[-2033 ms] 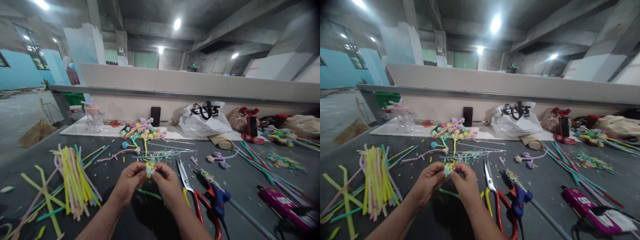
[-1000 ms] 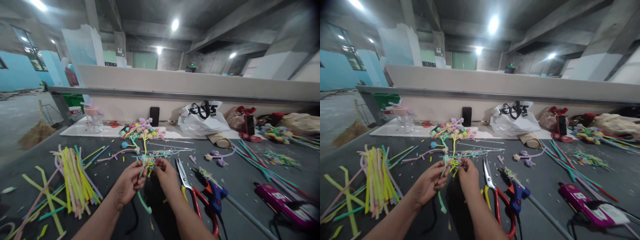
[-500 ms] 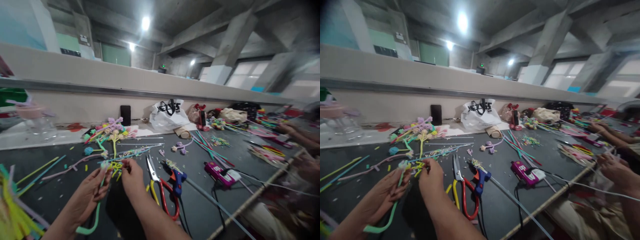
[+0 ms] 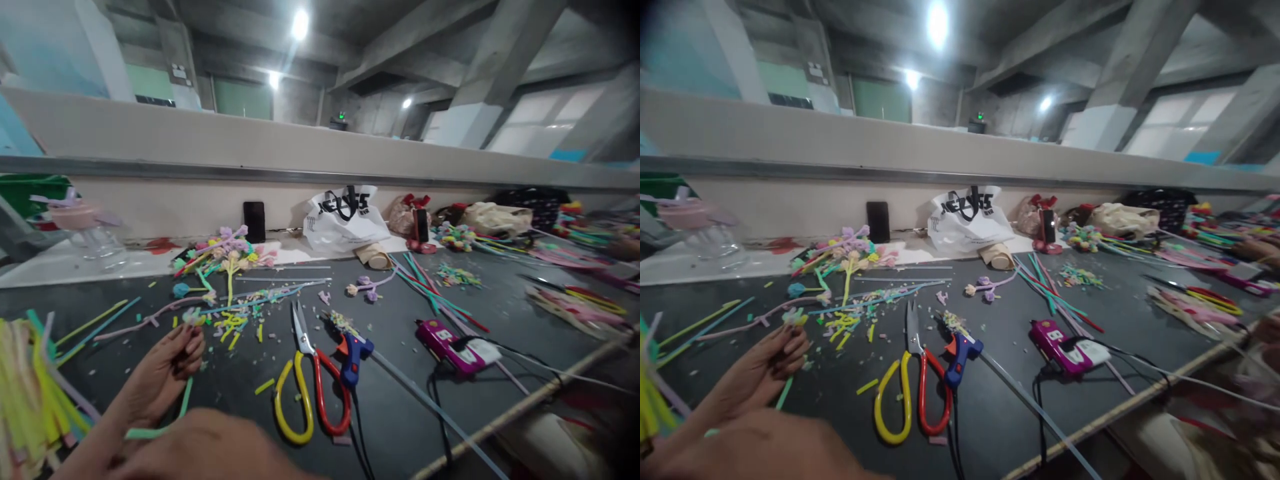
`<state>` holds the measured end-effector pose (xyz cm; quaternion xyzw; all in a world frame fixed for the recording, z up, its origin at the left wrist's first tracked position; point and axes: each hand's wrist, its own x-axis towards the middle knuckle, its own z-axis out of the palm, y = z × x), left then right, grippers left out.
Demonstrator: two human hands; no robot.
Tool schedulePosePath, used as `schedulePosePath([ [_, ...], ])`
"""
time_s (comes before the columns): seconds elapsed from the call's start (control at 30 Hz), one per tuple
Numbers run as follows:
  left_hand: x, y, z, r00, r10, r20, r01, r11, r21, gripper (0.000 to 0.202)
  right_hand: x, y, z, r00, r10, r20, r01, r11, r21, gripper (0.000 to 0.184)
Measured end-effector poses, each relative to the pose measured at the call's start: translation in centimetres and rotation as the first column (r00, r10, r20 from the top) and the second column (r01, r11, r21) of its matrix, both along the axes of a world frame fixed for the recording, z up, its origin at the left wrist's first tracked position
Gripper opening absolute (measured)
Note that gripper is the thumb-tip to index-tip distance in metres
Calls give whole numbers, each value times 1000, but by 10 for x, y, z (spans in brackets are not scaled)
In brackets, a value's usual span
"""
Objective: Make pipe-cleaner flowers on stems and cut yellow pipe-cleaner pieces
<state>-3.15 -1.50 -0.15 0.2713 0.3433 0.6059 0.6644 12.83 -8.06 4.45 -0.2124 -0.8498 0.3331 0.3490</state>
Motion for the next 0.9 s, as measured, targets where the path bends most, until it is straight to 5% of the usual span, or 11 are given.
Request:
schedulePosePath([
  [0.1, 0, -3, 2, 999, 35, -4, -35, 999, -4, 13, 82, 4, -7, 965, -261, 42, 260, 965, 27, 26],
  [0.17, 1, -4, 3, 998, 70, -7, -70, 998, -4, 14, 136, 8, -20, 780, -623, 66, 625, 767, -148, 20],
  [0.23, 1, -4, 5, 995, 98, -9, -98, 995, -2, 14, 176, 14, -36, 589, -797, 134, 786, 526, -325, 18],
  [0.3, 2, -5, 6, 996, 93, -5, -93, 996, -3, 13, 197, 22, -49, 469, -870, 154, 808, 352, -473, 24],
  [0.4, 3, -5, 7, 999, 52, 3, -52, 999, 4, 11, 197, 35, -52, 443, -859, 258, 766, 212, -607, 32],
  [0.5, 5, -4, 6, 999, 39, 10, -39, 999, 15, 10, 182, 48, -38, 458, -756, 467, 823, 162, -545, 35],
  [0.67, 10, -5, 5, 1000, -18, 20, 18, 1000, 5, 16, 168, 62, -26, 502, -641, 581, 848, 232, -477, 35],
  [0.8, 12, -4, 6, 998, -61, -10, 61, 998, 15, 17, 174, 67, -37, 551, -661, 510, 770, 167, -615, 28],
  [0.9, 13, -3, 6, 998, -48, -31, 49, 998, 28, 17, 178, 63, -38, 613, -748, 257, 513, 129, -849, 22],
])
